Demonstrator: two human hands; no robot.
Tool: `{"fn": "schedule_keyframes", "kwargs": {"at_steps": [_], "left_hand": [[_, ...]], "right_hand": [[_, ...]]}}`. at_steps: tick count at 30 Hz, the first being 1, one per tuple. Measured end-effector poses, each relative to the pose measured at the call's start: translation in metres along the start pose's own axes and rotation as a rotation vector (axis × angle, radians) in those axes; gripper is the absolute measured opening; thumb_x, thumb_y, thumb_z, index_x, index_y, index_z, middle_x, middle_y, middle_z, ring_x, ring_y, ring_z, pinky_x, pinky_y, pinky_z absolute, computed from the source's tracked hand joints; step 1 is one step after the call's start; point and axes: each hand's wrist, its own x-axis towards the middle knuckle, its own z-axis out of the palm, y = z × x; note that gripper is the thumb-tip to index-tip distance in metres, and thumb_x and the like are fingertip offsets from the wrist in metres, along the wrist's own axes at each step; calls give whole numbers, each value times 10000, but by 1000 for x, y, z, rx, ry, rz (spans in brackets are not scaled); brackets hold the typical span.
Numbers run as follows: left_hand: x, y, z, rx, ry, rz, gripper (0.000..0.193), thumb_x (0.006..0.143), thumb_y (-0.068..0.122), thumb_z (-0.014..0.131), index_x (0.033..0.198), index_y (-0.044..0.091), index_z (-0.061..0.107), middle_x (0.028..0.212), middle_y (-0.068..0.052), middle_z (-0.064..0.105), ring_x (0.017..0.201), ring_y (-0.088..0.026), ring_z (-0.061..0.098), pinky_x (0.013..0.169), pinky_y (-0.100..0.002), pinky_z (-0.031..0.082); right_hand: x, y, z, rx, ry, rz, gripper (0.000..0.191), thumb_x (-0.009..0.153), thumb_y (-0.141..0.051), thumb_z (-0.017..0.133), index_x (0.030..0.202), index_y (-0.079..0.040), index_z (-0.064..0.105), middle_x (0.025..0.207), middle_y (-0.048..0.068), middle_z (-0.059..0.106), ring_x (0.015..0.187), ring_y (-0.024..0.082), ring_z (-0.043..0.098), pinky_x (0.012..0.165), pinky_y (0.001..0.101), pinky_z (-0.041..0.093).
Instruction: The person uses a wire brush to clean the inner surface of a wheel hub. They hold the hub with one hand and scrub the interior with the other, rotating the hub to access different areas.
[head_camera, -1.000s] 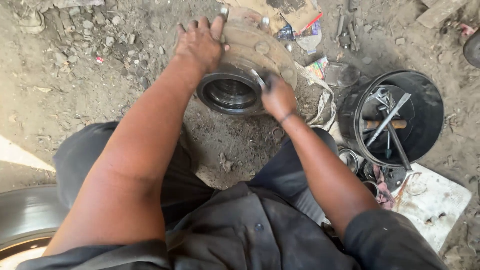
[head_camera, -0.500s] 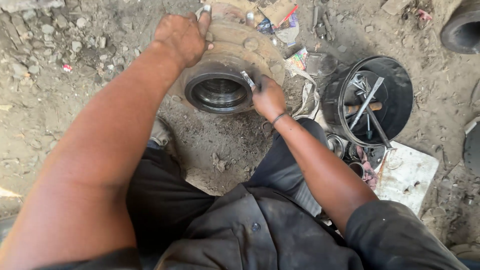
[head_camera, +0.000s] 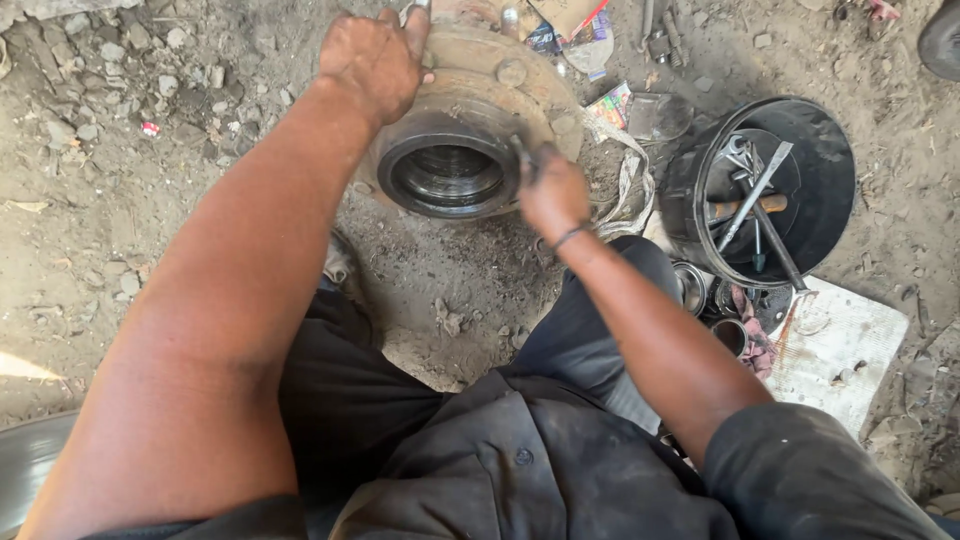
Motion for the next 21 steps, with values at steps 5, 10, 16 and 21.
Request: {"fn": "schedule_keyframes", "kwargs": {"at_steps": [5, 10, 16, 21], "left_hand": [[-5, -1, -11, 42, -74, -24, 628, 1068, 516, 462, 1451, 25, 379, 1192, -243, 618, 990, -382, 701, 819, -510, 559], [-4, 4, -14, -32, -113, -57, 657, 1092, 566, 343, 1477, 33, 332, 1192, -245, 612, 1033, -384, 679, 854, -525, 551], [1, 9, -14, 17, -101, -44, 678, 1099, 540, 316, 1501, -6, 292, 1179, -251, 638, 1062, -384, 673, 925, -541, 511], [1, 8, -16, 4, -77, -27, 677, 1094, 529, 322, 1501, -11, 284, 1192, -261, 642, 1065, -382, 666, 916, -545, 508]], "right_hand": [[14, -24, 37, -1, 22, 75, 141, 950, -146, 647, 1049, -45, 643, 830, 229, 726, 775, 443, 719, 694, 532, 565], [-3, -10, 17, -30, -75, 161, 222, 960, -137, 626, 1138, -9, 593, 759, 257, 701, 715, 460, 708, 654, 547, 552], [-3, -24, 16, 74, 63, -73, 308, 916, -76, 596, 1211, 4, 627, 819, 265, 719, 681, 464, 702, 593, 547, 546], [18, -50, 30, -67, -142, 6, 243, 1014, -108, 513, 1229, -58, 615, 803, 223, 718, 741, 419, 731, 693, 531, 568]]}}
